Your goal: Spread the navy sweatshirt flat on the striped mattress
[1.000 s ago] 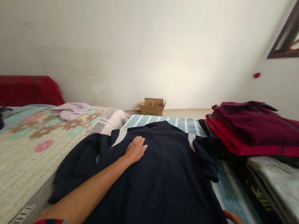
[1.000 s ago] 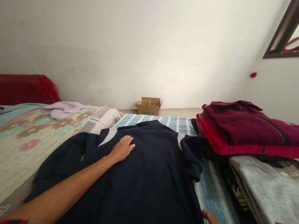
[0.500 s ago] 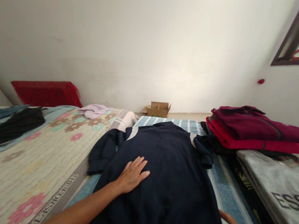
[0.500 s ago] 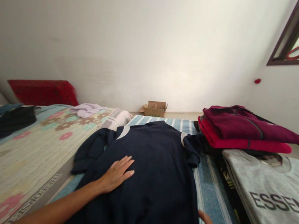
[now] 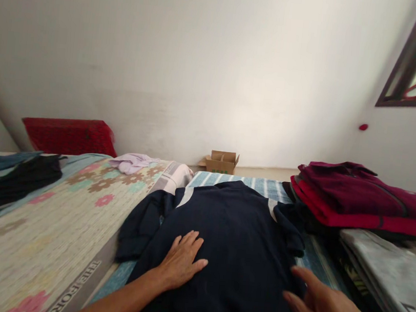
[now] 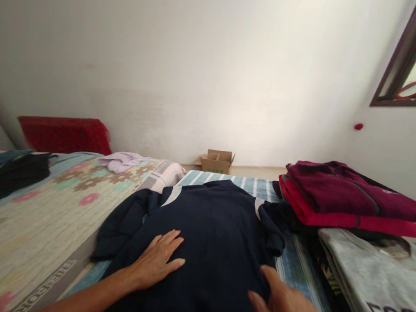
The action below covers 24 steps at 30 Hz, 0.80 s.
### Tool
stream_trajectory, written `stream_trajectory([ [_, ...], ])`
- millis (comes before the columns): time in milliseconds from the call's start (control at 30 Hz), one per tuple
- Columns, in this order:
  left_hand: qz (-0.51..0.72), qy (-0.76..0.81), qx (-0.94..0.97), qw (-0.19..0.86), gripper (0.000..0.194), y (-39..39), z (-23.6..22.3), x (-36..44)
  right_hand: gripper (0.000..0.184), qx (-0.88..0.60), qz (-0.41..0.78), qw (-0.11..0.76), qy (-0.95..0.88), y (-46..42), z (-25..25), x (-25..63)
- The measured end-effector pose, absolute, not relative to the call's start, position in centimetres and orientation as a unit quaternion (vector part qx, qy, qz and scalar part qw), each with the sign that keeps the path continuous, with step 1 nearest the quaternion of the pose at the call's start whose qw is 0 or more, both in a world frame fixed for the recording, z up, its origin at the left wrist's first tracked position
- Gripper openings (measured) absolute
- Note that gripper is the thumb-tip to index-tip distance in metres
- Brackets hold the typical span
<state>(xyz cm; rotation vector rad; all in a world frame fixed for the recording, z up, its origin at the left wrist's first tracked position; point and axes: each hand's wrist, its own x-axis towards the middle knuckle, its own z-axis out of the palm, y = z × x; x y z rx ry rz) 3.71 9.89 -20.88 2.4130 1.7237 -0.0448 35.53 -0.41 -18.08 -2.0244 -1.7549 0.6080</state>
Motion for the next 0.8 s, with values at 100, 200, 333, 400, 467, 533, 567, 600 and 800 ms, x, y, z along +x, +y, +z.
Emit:
stream_trajectory([
  [100, 0.034, 0.558, 0.827, 0.059, 0.048, 14.8, -19.6, 5.4, 0.037, -0.672, 0.17, 0.188, -0.696, 7.0, -15.3, 31.7],
  [200, 0.082, 0.546, 0.834, 0.02, 0.034, 21.2, -18.1, 8.2, 0.03, -0.676, 0.107, 0.163, -0.71, 13.8, -16.5, 28.5],
  [333, 0.11, 0.585, 0.804, -0.005, 0.03, 29.3, -17.0, 12.7, 0.024, -0.661, 0.041, 0.157, -0.733, 17.5, -22.3, 26.3],
  [400, 0.11, 0.609, 0.785, 0.0, 0.029, 32.7, -17.2, 14.6, 0.023, -0.639, 0.014, 0.179, -0.748, 17.4, -24.6, 26.1],
  [467, 0.102, 0.621, 0.777, 0.017, 0.031, 35.6, -17.8, 16.2, 0.024, -0.631, 0.005, 0.197, -0.75, 17.1, -25.9, 26.2],
  [533, 0.091, 0.63, 0.77, 0.039, 0.035, 37.9, -18.5, 17.3, 0.023, -0.633, 0.008, 0.202, -0.747, 17.0, -26.2, 26.3],
  [567, 0.084, 0.634, 0.767, 0.051, 0.038, 38.7, -18.8, 17.7, 0.023, -0.634, 0.01, 0.203, -0.746, 17.1, -26.2, 26.4],
  [600, 0.077, 0.638, 0.763, 0.061, 0.038, 39.4, -19.1, 18.0, 0.023, -0.635, 0.01, 0.204, -0.745, 17.2, -26.1, 26.4],
  [800, 0.097, 0.653, 0.751, 0.033, 0.027, 38.5, -20.1, 18.7, 0.024, -0.637, 0.019, 0.209, -0.742, 17.6, -26.1, 26.4],
])
